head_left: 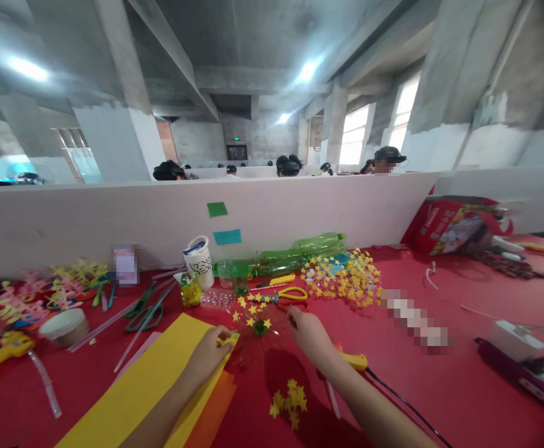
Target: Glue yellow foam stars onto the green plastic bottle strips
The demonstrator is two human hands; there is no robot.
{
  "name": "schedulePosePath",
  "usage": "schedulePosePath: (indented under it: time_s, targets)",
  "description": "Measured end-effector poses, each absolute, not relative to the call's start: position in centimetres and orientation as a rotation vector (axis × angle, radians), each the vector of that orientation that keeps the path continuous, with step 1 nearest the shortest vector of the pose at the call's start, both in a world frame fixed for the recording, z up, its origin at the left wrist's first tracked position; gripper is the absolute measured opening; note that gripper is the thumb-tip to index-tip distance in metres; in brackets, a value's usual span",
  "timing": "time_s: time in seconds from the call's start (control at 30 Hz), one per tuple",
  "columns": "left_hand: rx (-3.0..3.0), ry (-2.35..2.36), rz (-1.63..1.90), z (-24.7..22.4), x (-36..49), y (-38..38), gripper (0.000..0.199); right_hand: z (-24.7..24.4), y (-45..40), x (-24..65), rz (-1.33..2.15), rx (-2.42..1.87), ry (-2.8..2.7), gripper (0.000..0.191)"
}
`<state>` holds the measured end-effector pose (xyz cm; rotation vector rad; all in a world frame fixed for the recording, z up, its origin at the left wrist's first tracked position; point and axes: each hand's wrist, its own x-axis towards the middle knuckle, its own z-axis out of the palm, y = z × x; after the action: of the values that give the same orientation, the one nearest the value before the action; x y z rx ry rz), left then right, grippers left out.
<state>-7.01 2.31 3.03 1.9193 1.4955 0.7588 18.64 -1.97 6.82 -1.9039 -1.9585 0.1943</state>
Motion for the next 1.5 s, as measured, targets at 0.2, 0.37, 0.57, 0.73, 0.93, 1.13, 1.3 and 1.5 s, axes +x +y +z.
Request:
schedulePosePath:
  time_s: [0.2, 0.37, 0.57, 0.73, 0.93, 1.13, 1.3, 1.5]
  targets:
    - [1.867, 1.468, 0.735, 3.0, -5.6, 1.4, 0.02, 6.8, -0.8, 20.2, 0.181, -1.894, -1.93, 0.015]
    - [1.908, 1.48, 0.735, 3.9, -5.6, 1.2, 0.015, 6.7, -0.4, 20.6, 0.167, -1.856, -1.93, 0.012]
    - [2.028, 1.576, 0.823, 7.0, -7.4, 0.3, 0.014, 7.6, -1.6, 20.9, 0.137, -1.782, -1.869, 0.027]
    - [2.069, 1.463, 1.014, 10.3, -4.9, -3.0, 0.018, 8.5, -3.8, 21.7, 0.229, -1.679, -1.928, 0.018]
    - [2.381, 1.049, 0.601, 8.3, 0.8, -6.3, 0.037, 7.1, -7.2, 21.1, 0.34, -1.458, -2.301, 0.01]
    - [2.403, 1.069, 0.462, 4.2, 0.2, -6.3, 0.024, 4.8, -8.5, 20.2, 0.207, -1.328, -2.457, 0.006]
    - [2.335, 1.13, 0.477, 3.9, -0.5, -5.7, 0.018, 4.0, -9.0, 18.4, 0.187, -1.309, -2.502, 0.006]
    - [2.253, 1.182, 0.485, 4.0, -0.2, -5.5, 0.018, 2.7, -9.4, 17.2, 0.219, -1.408, -2.497, 0.008]
